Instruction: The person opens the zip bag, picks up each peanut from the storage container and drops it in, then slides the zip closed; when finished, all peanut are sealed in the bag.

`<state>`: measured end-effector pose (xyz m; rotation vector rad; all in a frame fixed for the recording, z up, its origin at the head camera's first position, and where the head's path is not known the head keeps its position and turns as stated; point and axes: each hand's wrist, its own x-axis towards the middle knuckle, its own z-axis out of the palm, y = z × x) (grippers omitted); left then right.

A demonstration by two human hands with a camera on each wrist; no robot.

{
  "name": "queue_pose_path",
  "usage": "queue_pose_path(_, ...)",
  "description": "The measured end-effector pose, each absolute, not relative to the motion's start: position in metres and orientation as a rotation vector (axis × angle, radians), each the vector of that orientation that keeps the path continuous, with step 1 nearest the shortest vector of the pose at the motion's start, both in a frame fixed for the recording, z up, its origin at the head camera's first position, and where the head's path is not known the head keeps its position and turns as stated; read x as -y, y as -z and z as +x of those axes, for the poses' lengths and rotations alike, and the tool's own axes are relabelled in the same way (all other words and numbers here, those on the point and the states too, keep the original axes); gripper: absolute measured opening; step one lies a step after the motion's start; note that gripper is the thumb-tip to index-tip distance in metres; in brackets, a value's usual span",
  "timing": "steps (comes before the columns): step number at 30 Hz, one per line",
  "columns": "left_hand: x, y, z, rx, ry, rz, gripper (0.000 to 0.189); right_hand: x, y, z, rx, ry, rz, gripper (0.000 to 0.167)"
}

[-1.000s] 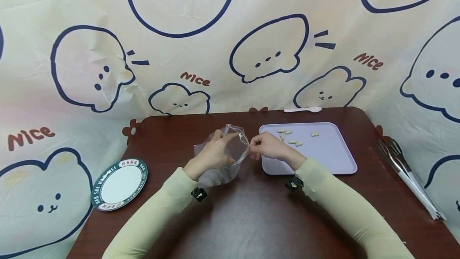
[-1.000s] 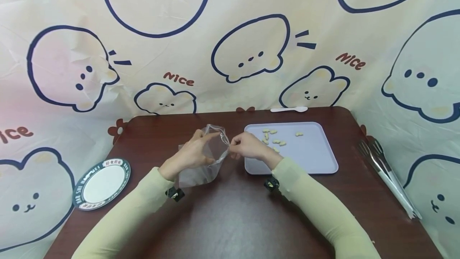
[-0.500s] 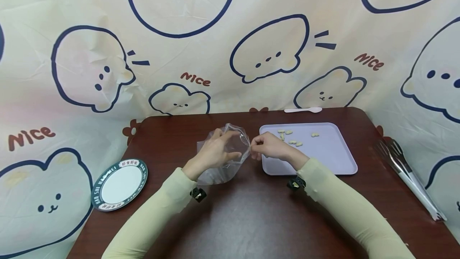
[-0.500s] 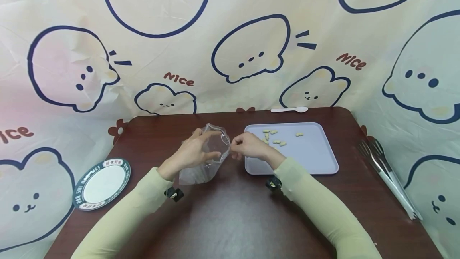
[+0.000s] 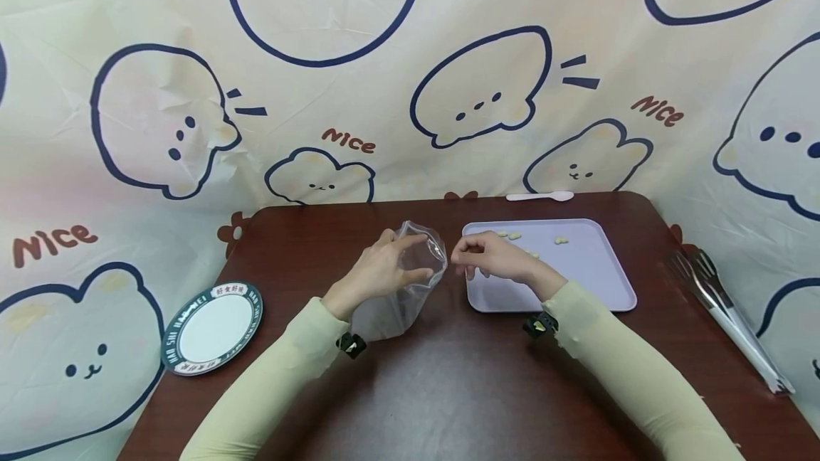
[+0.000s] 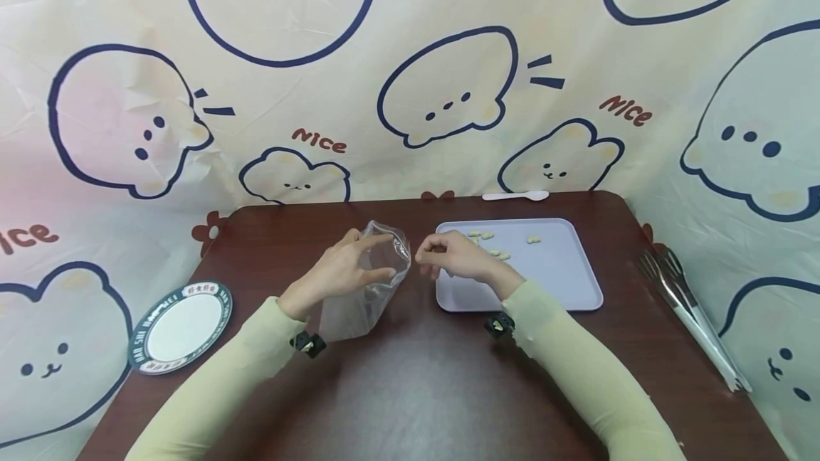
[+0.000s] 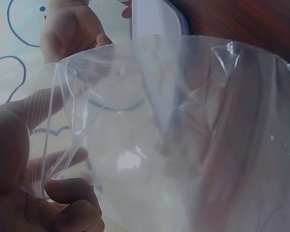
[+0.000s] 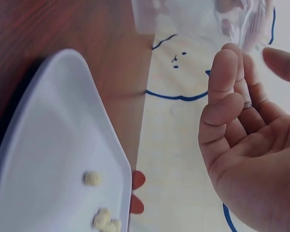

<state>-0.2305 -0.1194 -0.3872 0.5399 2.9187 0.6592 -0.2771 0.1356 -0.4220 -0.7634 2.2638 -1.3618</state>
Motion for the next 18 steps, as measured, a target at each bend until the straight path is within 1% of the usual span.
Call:
queue_pose_path(6,0.121,0.387,-0.232,-2.891,-0.667,0.569,0.07,-0.149,0.424,-0.284,-2.299,1.365,-0.708,0.016)
queue_pose_path(14,0.122,0.388,-0.232,-2.887,-0.679,0.586,0.074,-0.166,0.429,-0.291,-2.429,1.304,-0.649,0.022)
queue_pose_path(18,0.123,0.388,-0.232,-2.891,-0.682,0.594,0.074,-0.176,0.435,-0.294,-2.517,1.255,-0.643,0.015)
